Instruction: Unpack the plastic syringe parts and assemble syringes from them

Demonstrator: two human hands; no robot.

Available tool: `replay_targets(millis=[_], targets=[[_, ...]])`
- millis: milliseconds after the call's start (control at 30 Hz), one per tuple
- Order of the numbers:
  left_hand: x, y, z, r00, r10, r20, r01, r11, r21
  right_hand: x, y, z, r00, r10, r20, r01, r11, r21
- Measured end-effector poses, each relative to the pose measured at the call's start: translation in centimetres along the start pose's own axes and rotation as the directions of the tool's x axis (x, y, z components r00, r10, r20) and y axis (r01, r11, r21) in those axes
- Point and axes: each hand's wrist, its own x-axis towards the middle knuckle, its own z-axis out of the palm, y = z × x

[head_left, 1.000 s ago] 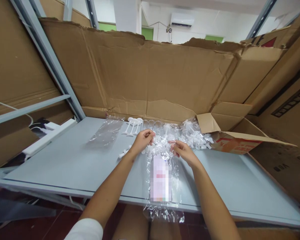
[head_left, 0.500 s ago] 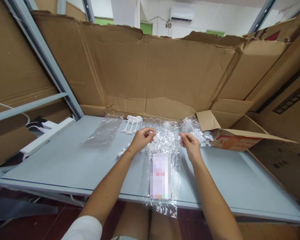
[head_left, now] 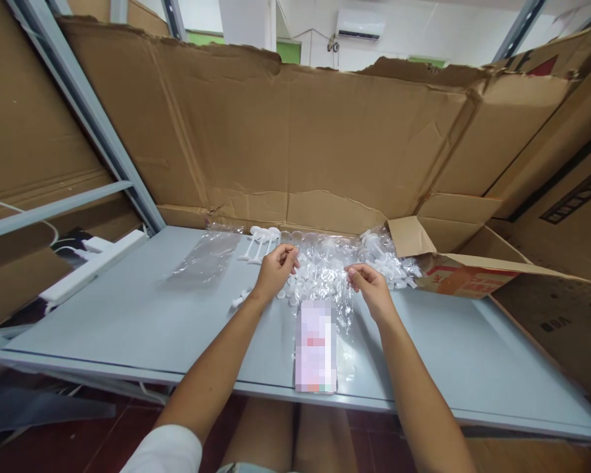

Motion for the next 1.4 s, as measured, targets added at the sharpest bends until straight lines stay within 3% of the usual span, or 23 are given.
replay_targets(millis=[167, 367, 500, 600, 700, 767, 833, 1033, 1267, 1400], targets=[[-0.4, 0.1, 0.5, 0.982, -0.038, 0.184, 0.019, 0.994, 0.103, 0.4, 0.4, -0.3, 0.999, -0.01, -0.047, 0.011, 1.0, 0.021], [-0.6, 0.5, 0.7, 0.988, -0.046, 0.145, 0.036, 0.997, 0.073, 0.6, 0.7, -0.2, 0.994, 0.018, -0.104, -0.013, 0.999, 0.046], [-0.1, 0.4, 0.3, 0.995, -0.082, 0.054, 0.081, 0.996, 0.032, 0.5, 0.6, -0.5, 0.993, 0.096, 0.065, -0.098, 0.995, 0.016], [0.0, 0.2, 0.0, 0.994, -0.097, 0.047, 0.097, 0.995, 0.005, 0.4, 0.5, -0.6, 0.985, 0.091, 0.147, -0.085, 0.995, -0.049], [-0.1, 0.1, 0.1, 0.978, -0.123, 0.167, 0.125, 0.992, -0.002, 0.5, 0.6, -0.8, 0.998, 0.045, 0.048, -0.043, 0.998, -0.036], [-0.3, 0.0, 0.2, 0.946, -0.15, 0.287, 0.149, 0.989, 0.027, 0.6, 0.7, -1.0, 0.999, 0.03, -0.024, -0.03, 1.0, -0.01], [-0.4, 0.0, 0.4, 0.931, -0.161, 0.328, 0.152, 0.987, 0.053, 0.6, 0.8, -1.1, 0.998, 0.037, -0.044, -0.037, 0.999, 0.012], [-0.1, -0.3, 0.3, 0.987, -0.112, 0.117, 0.109, 0.994, 0.03, 0.4, 0.9, -0.7, 0.993, 0.067, 0.094, -0.066, 0.998, -0.013], [0.0, 0.4, 0.2, 0.995, -0.104, 0.014, 0.104, 0.995, -0.008, 0.4, 0.7, -0.2, 0.998, -0.022, -0.057, 0.02, 0.999, -0.03], [-0.1, 0.9, -0.1, 0.958, -0.155, 0.241, 0.161, 0.987, -0.002, 0.5, 0.8, -0.8, 0.991, -0.029, -0.133, 0.027, 0.999, -0.018]])
